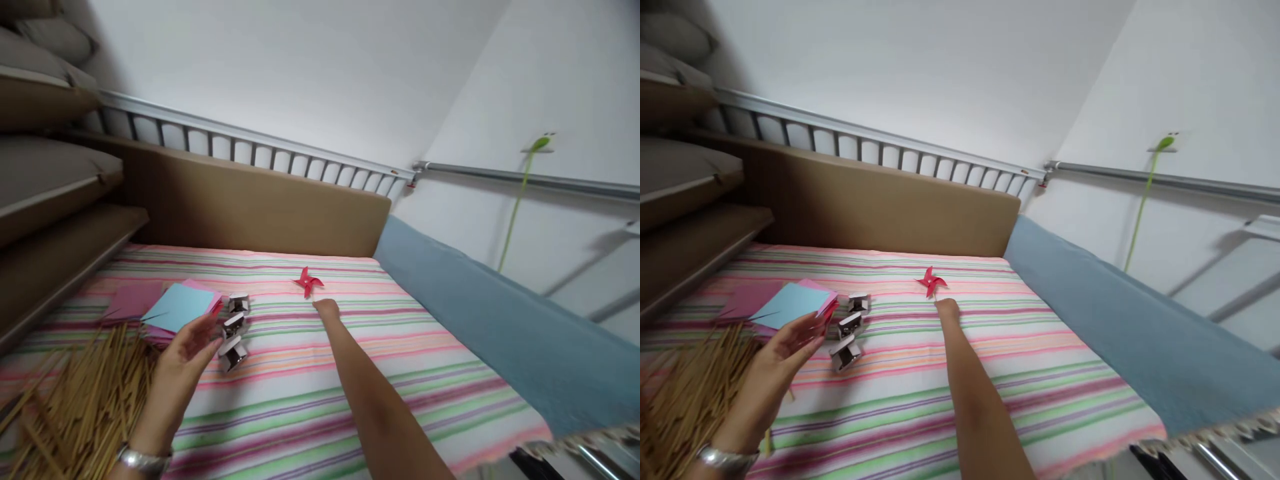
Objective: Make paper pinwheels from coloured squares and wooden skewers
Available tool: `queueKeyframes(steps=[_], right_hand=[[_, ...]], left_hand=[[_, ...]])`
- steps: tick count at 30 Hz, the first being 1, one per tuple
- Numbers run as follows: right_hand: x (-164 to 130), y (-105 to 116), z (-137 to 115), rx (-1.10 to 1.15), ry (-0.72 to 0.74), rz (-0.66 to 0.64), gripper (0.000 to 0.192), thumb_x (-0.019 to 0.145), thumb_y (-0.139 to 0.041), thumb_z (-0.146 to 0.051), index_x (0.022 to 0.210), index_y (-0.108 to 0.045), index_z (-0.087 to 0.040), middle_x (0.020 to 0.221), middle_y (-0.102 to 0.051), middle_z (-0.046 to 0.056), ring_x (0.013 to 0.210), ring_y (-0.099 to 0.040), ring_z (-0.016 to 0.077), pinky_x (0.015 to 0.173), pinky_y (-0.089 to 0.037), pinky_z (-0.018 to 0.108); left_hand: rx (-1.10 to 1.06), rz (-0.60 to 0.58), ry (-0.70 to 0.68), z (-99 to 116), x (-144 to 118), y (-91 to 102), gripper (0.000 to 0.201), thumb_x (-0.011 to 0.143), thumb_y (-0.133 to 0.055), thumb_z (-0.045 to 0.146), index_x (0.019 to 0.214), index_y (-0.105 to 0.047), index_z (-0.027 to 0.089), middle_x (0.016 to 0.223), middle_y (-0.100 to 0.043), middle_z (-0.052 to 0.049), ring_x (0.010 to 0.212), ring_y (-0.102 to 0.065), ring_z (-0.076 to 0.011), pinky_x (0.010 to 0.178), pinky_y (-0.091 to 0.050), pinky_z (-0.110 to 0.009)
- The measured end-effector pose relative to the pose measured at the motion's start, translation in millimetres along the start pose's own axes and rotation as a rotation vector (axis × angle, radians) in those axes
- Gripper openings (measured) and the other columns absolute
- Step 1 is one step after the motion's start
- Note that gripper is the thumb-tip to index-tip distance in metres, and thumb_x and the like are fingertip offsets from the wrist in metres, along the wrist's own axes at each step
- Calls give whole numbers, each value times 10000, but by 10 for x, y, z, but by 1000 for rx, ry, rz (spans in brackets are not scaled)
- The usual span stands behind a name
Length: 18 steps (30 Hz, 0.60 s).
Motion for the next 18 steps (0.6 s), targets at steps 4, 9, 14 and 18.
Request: queueKeyframes(steps=[4,9,14,18], right_hand=[[118,-155,-60,66,-26,-81,327,861,-542,-340,1125,-539,-148,1117,-563,56,966,-577,212,796,-499,379],[45,-204,-46,127,6,-41,295,865,-537,-335,1112,-550,-175,1130,-562,59,980,-571,203,807,-493,372],[-442,-58,-167,296,187,176,248,885,-454,-283,1009,-619,-147,1048,-595,151,961,-576,230,830,-450,382],[-1316,-105,-752,425,583,152,205,841,-518,-322,941,-657,-210,1008,-630,90,942,-586,188,816,-460,289]], left_hand=[[-95,107,-40,85,34,201,518,623,-743,353,1099,-587,217,1132,-627,-84,1015,-592,-231,910,-457,-392],[-291,374,-259,363,30,657,389,648,-719,223,1019,-605,205,1007,-653,-46,937,-609,-163,912,-443,-337],[-499,637,-354,529,-53,1122,258,656,-673,165,905,-613,192,847,-656,3,728,-611,-98,812,-476,-293],[-580,679,-344,526,-104,1320,238,628,-667,162,857,-609,191,780,-652,20,672,-604,-94,721,-483,-268]])
Point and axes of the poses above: each hand's wrist, its own x-axis towards the middle knuckle, its own y-axis out of the back of the hand, z = x × y, the point moved 6 cm from there along x, towards the middle knuckle
